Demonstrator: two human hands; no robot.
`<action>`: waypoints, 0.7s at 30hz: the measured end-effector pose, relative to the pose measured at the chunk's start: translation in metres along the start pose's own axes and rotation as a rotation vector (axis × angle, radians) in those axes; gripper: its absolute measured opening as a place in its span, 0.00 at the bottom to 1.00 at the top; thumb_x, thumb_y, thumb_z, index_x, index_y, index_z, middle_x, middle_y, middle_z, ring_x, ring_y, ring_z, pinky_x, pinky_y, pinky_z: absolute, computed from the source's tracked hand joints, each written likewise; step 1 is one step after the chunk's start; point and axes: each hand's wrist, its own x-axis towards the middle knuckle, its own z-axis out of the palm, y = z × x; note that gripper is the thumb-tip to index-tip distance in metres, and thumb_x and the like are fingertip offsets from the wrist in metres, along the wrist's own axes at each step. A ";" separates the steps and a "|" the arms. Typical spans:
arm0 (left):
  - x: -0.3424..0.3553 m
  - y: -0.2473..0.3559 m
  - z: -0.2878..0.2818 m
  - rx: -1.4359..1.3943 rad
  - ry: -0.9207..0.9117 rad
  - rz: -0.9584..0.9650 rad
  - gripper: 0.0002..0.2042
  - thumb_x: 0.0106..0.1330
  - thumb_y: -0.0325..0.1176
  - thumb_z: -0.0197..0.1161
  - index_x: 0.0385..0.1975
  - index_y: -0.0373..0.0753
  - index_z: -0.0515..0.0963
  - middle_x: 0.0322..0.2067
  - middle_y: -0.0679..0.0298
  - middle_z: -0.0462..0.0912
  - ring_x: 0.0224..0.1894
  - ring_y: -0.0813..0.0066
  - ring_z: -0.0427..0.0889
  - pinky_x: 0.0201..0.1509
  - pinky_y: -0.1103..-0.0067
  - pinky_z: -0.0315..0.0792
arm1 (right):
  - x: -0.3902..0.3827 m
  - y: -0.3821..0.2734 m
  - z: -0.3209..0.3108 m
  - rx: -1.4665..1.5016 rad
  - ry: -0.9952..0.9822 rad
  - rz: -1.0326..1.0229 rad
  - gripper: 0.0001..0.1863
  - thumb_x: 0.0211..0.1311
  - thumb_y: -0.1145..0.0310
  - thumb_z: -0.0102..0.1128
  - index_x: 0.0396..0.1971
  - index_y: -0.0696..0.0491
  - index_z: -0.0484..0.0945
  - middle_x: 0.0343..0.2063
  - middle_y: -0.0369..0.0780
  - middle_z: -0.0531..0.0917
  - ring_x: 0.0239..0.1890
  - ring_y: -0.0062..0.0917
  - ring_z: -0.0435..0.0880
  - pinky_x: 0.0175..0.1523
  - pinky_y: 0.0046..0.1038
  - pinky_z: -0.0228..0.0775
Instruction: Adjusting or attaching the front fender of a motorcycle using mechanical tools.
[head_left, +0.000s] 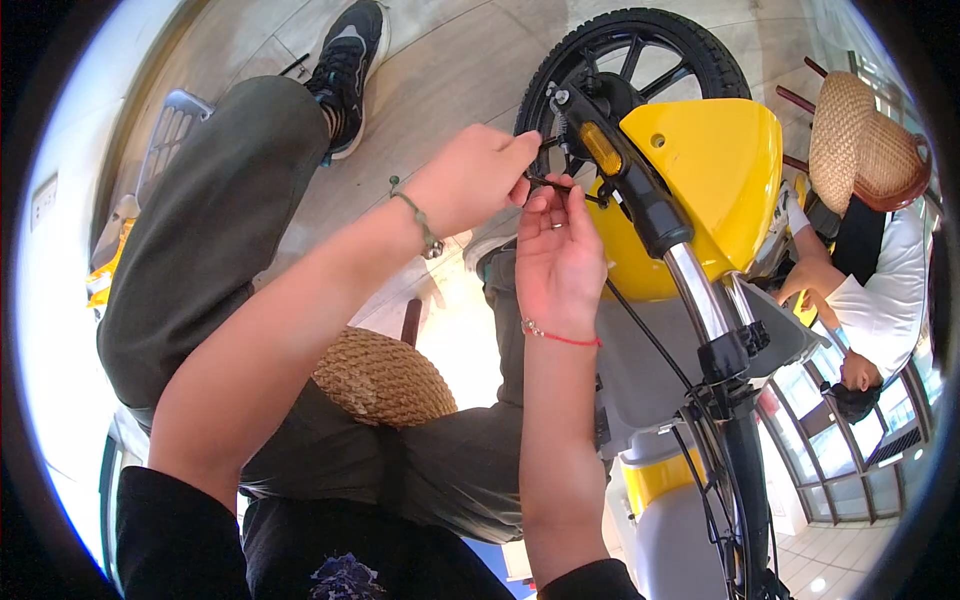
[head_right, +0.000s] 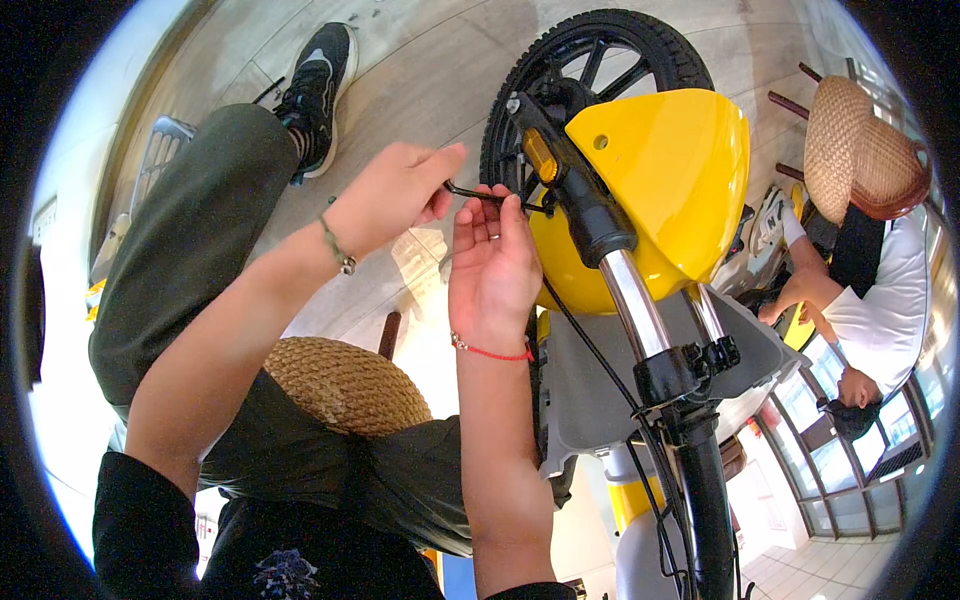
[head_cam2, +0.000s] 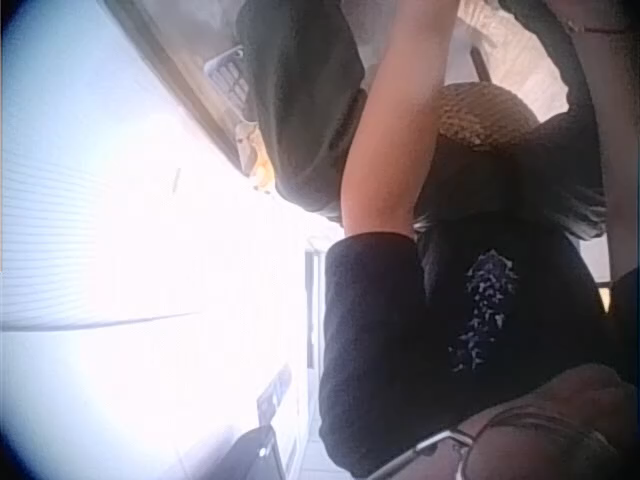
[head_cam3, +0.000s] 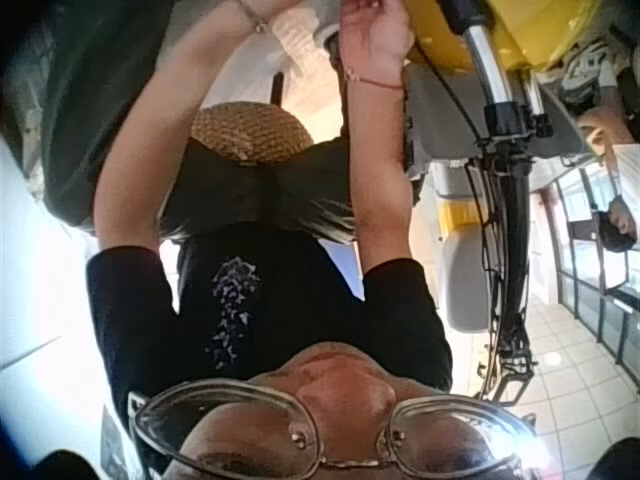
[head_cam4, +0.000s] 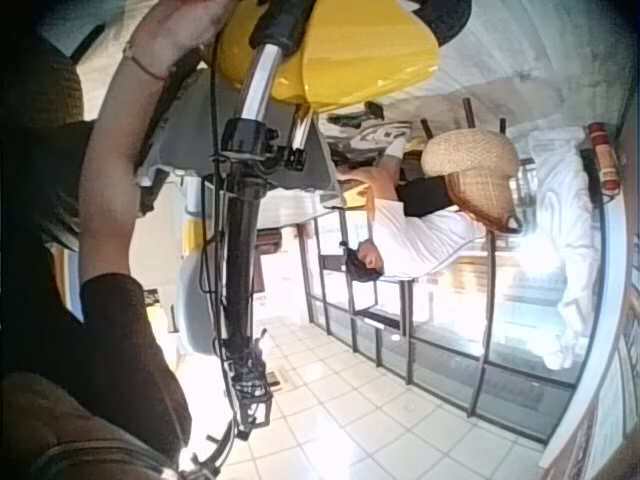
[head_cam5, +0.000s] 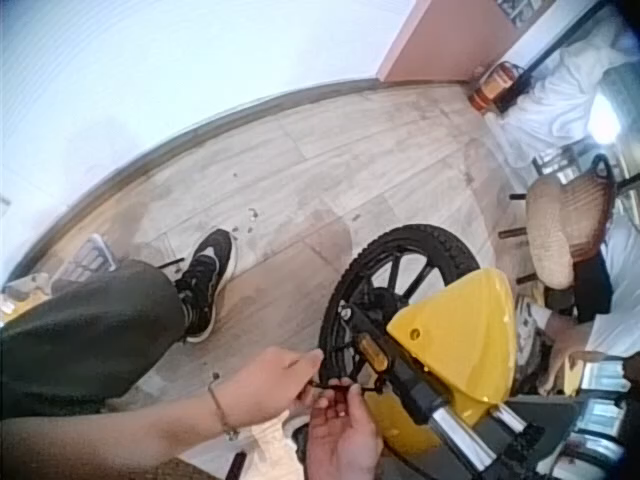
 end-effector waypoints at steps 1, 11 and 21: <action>0.001 0.001 -0.001 -0.152 -0.077 -0.102 0.21 0.65 0.49 0.50 0.19 0.36 0.72 0.09 0.68 0.66 0.16 0.79 0.66 0.21 0.80 0.60 | 0.000 0.000 0.000 0.002 -0.006 -0.001 0.11 0.66 0.67 0.50 0.41 0.58 0.71 0.36 0.40 0.76 0.37 0.22 0.74 0.46 0.23 0.71; -0.005 -0.024 0.006 0.207 0.245 -0.023 0.19 0.65 0.48 0.52 0.25 0.37 0.72 0.20 0.62 0.71 0.23 0.70 0.70 0.29 0.74 0.67 | 0.001 0.002 0.000 -0.048 0.060 -0.006 0.10 0.66 0.67 0.50 0.41 0.58 0.71 0.35 0.40 0.76 0.36 0.21 0.74 0.45 0.23 0.71; -0.016 -0.016 -0.001 0.371 0.066 0.280 0.19 0.63 0.44 0.55 0.17 0.35 0.72 0.20 0.63 0.75 0.23 0.71 0.71 0.28 0.75 0.66 | 0.004 0.002 -0.005 -0.056 0.053 -0.012 0.11 0.65 0.65 0.52 0.39 0.57 0.71 0.32 0.38 0.76 0.33 0.19 0.73 0.41 0.20 0.69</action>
